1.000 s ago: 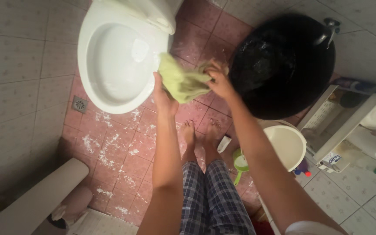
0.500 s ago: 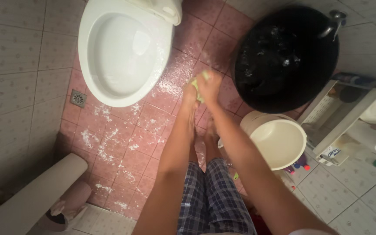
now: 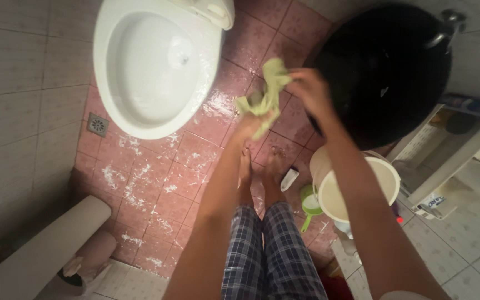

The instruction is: The person prepares a cleaning solution in a small container, rinses a cloth in a bucket, and then uses a sponge and the solution to scrub the bathroom sink and faucet.

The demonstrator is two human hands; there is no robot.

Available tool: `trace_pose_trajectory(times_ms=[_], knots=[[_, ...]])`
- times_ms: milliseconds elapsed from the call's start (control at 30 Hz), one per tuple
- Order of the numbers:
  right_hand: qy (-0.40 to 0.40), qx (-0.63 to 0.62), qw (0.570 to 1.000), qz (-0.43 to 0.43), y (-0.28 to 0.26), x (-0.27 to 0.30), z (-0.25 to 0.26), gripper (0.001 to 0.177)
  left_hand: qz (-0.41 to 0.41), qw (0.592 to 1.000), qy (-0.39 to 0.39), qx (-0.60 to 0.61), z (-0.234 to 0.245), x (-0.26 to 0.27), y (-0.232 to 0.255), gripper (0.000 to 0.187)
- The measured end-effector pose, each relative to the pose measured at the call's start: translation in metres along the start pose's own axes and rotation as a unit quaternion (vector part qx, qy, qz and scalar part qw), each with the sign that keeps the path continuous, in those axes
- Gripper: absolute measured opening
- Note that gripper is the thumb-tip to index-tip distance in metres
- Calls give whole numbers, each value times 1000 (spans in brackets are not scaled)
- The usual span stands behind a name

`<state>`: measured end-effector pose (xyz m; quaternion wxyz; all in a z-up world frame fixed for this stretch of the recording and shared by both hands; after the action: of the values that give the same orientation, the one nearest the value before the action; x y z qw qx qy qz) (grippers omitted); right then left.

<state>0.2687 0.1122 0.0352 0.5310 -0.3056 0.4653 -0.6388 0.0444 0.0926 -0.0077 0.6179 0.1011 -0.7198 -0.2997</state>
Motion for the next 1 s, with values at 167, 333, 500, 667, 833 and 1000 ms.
trace_pose_trajectory(times_ms=[167, 333, 500, 667, 833, 1000], knots=[[122, 326, 889, -298, 215, 81, 143, 33, -131, 990, 57, -7, 19, -65, 26, 63], [11, -62, 839, -540, 325, 156, 102, 40, -122, 990, 55, 37, 23, -110, 25, 69], [-169, -518, 555, -629, 230, 144, 9, 47, -14, 988, -15, 156, -17, -131, 0, 78], [-231, -380, 806, -390, 94, 57, 42, 48, -39, 980, 90, -172, -37, -134, 12, 68], [99, 131, 878, -449, 243, 67, 126, 39, -153, 986, 48, 54, -41, -116, 57, 60], [113, -273, 790, -537, 351, 118, 84, 37, -152, 985, 37, 71, -19, -124, 54, 60]])
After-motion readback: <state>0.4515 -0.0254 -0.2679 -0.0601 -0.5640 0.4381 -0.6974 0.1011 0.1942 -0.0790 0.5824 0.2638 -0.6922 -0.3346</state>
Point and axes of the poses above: each hand's wrist, its own x-axis away from the middle knuckle, its own z-axis out of the back of the hand, y = z × x, the point moved 7 cm from there along -x, towards the middle knuckle, and after that the axes turned 10 degrees about y, right-handed, at the moved point
